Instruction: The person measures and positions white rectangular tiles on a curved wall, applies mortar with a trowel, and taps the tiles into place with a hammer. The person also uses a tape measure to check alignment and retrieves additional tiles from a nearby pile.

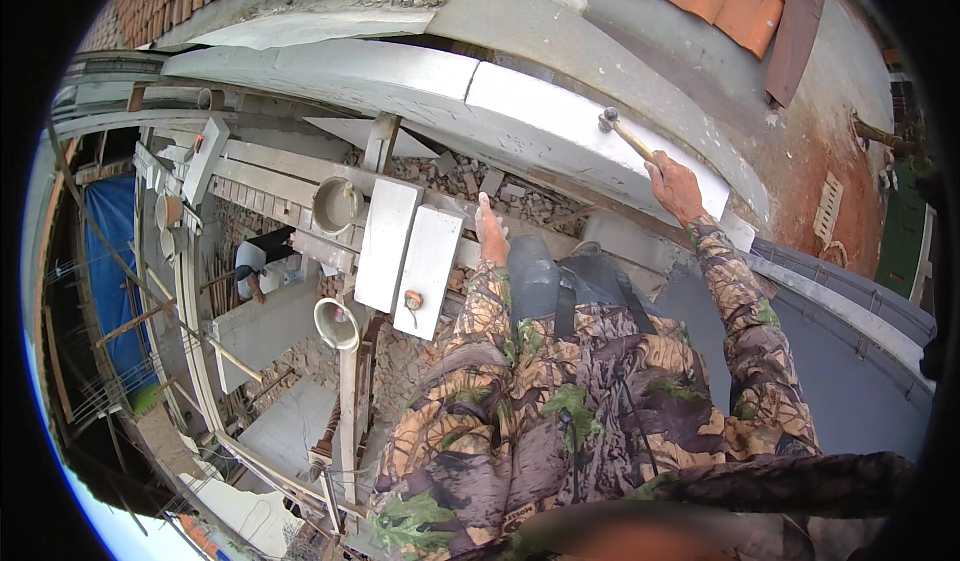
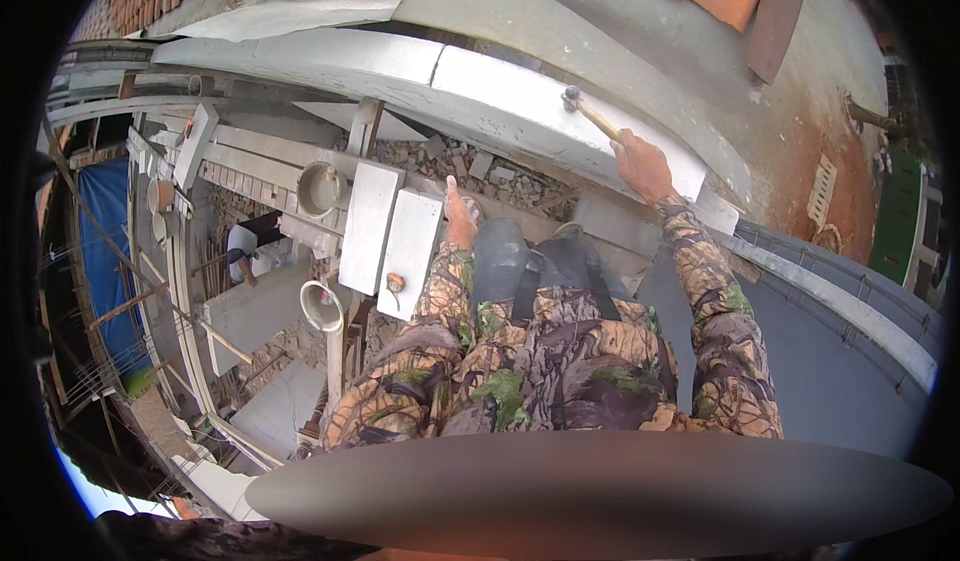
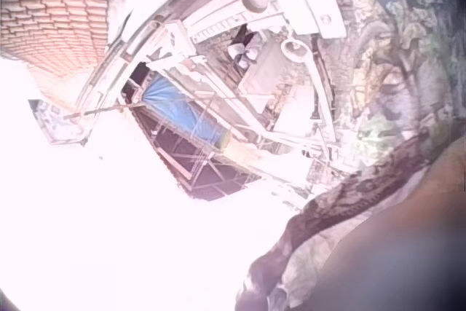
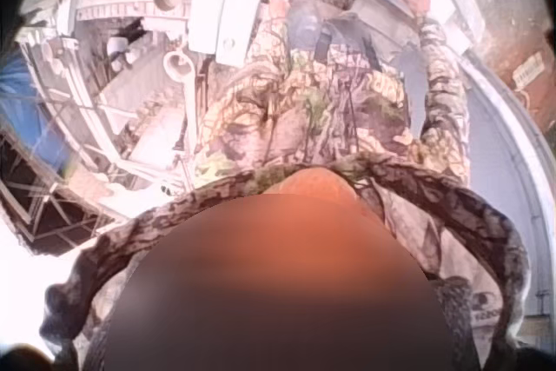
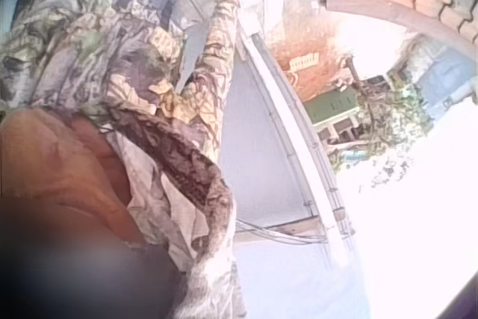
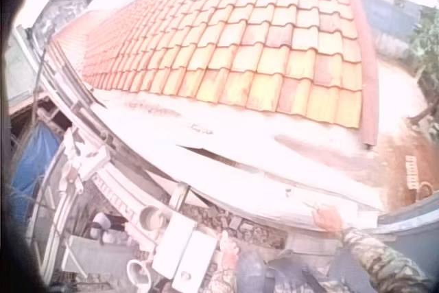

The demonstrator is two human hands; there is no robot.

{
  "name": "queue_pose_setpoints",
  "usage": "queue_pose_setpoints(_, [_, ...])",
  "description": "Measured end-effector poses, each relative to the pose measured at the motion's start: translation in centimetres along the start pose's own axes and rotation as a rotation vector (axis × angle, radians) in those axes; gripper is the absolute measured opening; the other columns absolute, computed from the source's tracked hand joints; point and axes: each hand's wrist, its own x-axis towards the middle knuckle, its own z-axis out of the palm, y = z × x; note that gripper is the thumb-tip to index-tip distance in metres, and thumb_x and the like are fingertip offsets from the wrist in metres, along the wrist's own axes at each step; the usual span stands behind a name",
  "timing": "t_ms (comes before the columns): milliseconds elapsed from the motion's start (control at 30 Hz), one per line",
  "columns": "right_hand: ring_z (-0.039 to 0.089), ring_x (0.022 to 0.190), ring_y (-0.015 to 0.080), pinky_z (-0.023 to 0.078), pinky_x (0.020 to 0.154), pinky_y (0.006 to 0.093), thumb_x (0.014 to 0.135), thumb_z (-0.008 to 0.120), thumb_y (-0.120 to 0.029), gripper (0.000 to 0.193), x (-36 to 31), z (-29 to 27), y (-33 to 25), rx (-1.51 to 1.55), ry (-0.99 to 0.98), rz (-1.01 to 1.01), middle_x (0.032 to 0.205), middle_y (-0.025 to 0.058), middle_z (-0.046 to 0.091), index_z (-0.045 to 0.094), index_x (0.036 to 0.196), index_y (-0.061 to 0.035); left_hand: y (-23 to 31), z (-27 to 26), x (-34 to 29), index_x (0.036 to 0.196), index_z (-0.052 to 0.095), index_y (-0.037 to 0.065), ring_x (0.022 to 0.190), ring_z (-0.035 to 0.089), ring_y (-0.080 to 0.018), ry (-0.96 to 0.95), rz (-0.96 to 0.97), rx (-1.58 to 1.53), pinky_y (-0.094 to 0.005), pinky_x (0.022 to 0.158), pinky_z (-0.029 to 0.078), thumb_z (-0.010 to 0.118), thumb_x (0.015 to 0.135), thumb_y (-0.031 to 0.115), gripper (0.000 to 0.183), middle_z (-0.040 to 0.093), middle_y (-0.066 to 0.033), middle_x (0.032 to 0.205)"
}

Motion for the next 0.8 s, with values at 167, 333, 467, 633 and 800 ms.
queue_pose_setpoints(167, [0.068, 0.084, 0.0451, 0.05, 0.077, 0.0547, 0.096, 0.062, -0.037, 0.039, 4.5, 1.1, -2.0, 0.084, -0.113, 0.108, 0.089, 0.0272, 0.069, 0.061, 0.113, -0.0024, -11.0, -14.1, -5.4, 0.15, 0.04, 0.007, 0.119, 0.055, -0.036, 0.206, -0.06, 0.364, -0.0537, 0.098, 0.044, 0.059, 0.092, 0.068, 0.086, 0.052, -0.0159, 0.136])
queue_pose_setpoints(333, [0.067, 0.104, 0.0439, 0.05, 0.09, 0.0501, 0.087, 0.069, -0.037, 0.052, 12.5, 3.1, -8.4, 0.217, -0.15, -0.119, 0.106, 0.0294, 0.07, 0.062, 0.124, -0.0014, -16.3, -22.8, -13.5, 0.138, 0.052, 0.003, 0.107, 0.06, -0.033, 0.296, -0.127, 0.389, -0.0489, 0.092, 0.047, 0.061, 0.094, 0.06, 0.073, 0.059, -0.014, 0.12])
queue_pose_setpoints(467, [0.067, 0.104, 0.0442, 0.051, 0.092, 0.0498, 0.086, 0.07, -0.035, 0.053, 16.1, 3.8, -11.3, 0.217, -0.133, -0.15, 0.112, 0.0303, 0.07, 0.062, 0.125, 0.0002, -16.3, -23.8, -15.4, 0.129, 0.061, 0.001, 0.098, 0.063, -0.0307, 0.301, -0.052, 0.366, -0.0451, 0.087, 0.049, 0.063, 0.096, 0.054, 0.063, 0.065, -0.0125, 0.108])
queue_pose_setpoints(633, [0.068, 0.084, 0.0351, 0.052, 0.079, 0.0453, 0.092, 0.066, -0.029, 0.045, 13.8, 4.2, -11.7, 0.51, -0.145, -0.018, 0.093, 0.0224, 0.07, 0.06, 0.123, 0.003, -7.3, -13.9, -7.8, 0.121, 0.069, -0.005, 0.104, 0.068, -0.0304, 0.323, 0.105, 0.408, -0.0391, 0.093, 0.052, 0.067, 0.096, 0.048, 0.059, 0.072, -0.0188, 0.114])
queue_pose_setpoints(800, [0.069, 0.08, 0.04, 0.051, 0.077, 0.0482, 0.096, 0.064, -0.028, 0.038, 9.3, 3.1, -10.9, 0.421, 0.049, 0.069, 0.084, 0.0263, 0.068, 0.059, 0.118, 0.0026, 6.7, 5.3, -2.5, 0.147, 0.043, -0.012, 0.14, 0.047, -0.0388, -0.098, 0.256, 0.28, -0.0429, 0.115, 0.039, 0.074, 0.086, 0.06, 0.1, 0.047, -0.0318, 0.149])
